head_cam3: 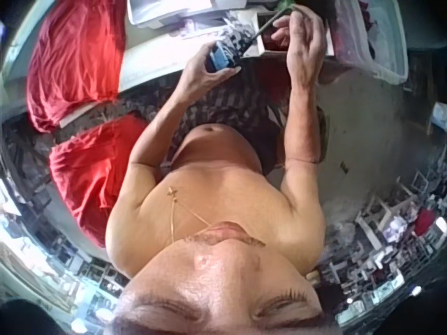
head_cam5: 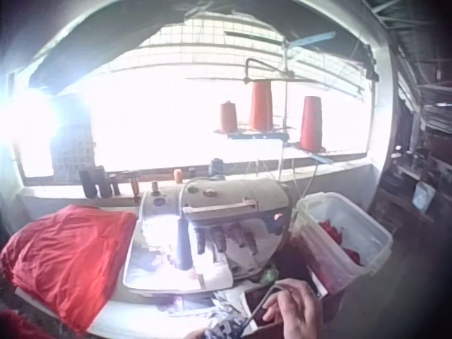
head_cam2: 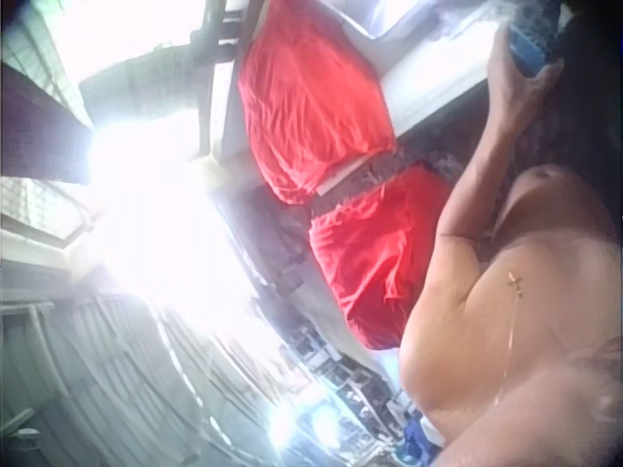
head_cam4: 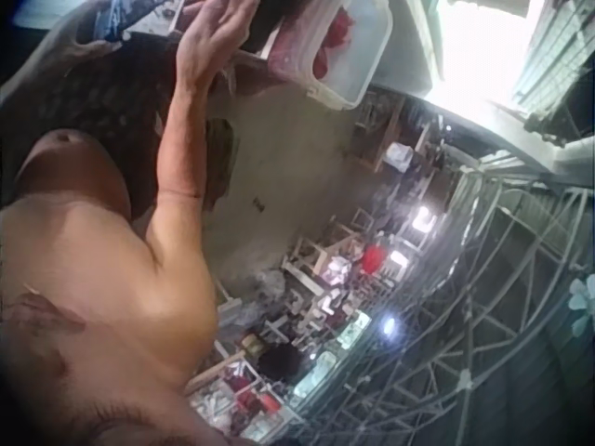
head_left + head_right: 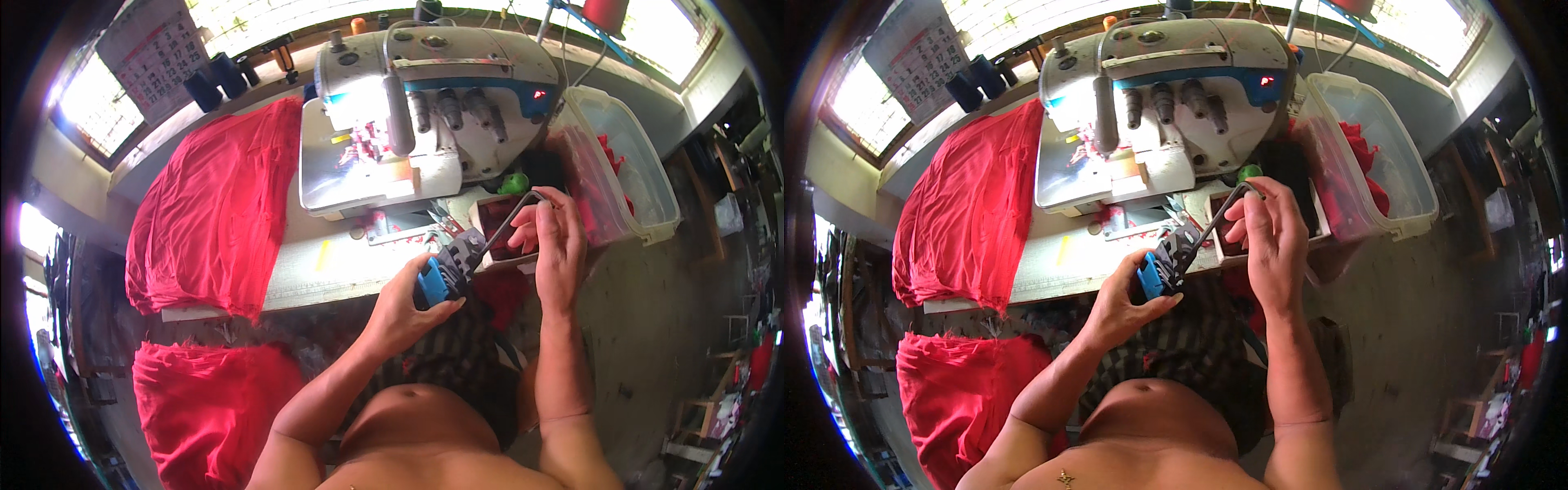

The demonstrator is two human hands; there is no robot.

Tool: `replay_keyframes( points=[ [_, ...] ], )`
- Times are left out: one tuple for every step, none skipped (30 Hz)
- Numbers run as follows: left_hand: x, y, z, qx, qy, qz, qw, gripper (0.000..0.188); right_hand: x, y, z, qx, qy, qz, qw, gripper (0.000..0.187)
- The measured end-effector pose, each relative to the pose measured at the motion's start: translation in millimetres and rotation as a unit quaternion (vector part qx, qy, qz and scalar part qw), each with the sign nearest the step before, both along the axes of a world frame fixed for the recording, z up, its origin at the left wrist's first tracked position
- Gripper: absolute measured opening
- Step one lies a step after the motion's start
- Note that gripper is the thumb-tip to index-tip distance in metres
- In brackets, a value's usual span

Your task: The person uses a screwdriver to adjust components inside the sewing machine's bobbin area. They then handle a red fabric piece, folding and positioning it on the machine's table.

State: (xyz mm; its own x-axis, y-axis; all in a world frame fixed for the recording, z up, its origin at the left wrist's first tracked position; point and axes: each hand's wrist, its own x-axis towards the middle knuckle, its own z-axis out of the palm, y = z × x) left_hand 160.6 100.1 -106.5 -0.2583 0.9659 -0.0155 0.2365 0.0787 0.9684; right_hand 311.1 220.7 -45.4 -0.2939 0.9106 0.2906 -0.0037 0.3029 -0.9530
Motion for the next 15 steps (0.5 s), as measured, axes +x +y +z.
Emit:
replay_keyframes(
  points=[
    [2, 2, 3, 0.0, 0.014, -0.003, 1.0, 0.059, 2, 1, 2, -0.017, 0.001, -0.004, 1.0, 0.019],
    [2, 2, 5, 0.0, 0.031, -0.003, 1.0, 0.058, 3, 1, 1, 0.001, -0.009, -0.01, 1.0, 0.018],
    [3, 3, 6, -0.002, 0.034, -0.001, 0.999, 0.057, 4, 1, 0, 0.02, -0.019, -0.017, 0.999, 0.017],
    [3, 3, 7, -0.005, 0.038, 0.002, 0.999, 0.057, 5, 1, -1, 0.038, -0.03, -0.022, 0.999, 0.017],
    [4, 4, 8, -0.005, 0.041, 0.003, 0.999, 0.056, 9, 2, -4, 0.049, -0.061, -0.04, 0.996, 0.016],
    [5, 6, 8, -0.008, 0.056, 0.0, 0.998, 0.056, 13, 2, -7, 0.088, -0.113, -0.061, 0.988, 0.015],
    [6, 7, 7, -0.01, 0.07, -0.002, 0.997, 0.056, 16, 2, -10, 0.127, -0.164, -0.081, 0.975, 0.015],
    [6, 8, 7, -0.013, 0.087, -0.003, 0.996, 0.056, 19, 0, -15, 0.164, -0.214, -0.098, 0.958, 0.014],
    [6, 8, 5, -0.015, 0.107, 0.0, 0.994, 0.056, 22, -2, -20, 0.161, -0.227, -0.111, 0.954, 0.014],
    [7, 7, 3, -0.016, 0.127, 0.003, 0.992, 0.056, 25, -4, -25, 0.167, -0.241, -0.115, 0.949, 0.014],
    [7, 6, 1, -0.018, 0.145, 0.006, 0.989, 0.057, 29, -6, -31, 0.172, -0.255, -0.118, 0.944, 0.014],
    [8, 6, -1, -0.008, 0.162, 0.006, 0.987, 0.057, 32, -8, -33, 0.177, -0.269, -0.122, 0.939, 0.014],
    [10, 6, -2, 0.003, 0.179, 0.005, 0.984, 0.057, 34, -8, -32, 0.191, -0.284, -0.12, 0.932, 0.014],
    [11, 7, -4, 0.01, 0.195, 0.002, 0.981, 0.058, 34, -8, -31, 0.185, -0.298, -0.111, 0.93, 0.014],
    [12, 9, -6, 0.003, 0.188, 0.0, 0.982, 0.057, 34, -10, -29, 0.179, -0.312, -0.101, 0.928, 0.013]
  ],
)
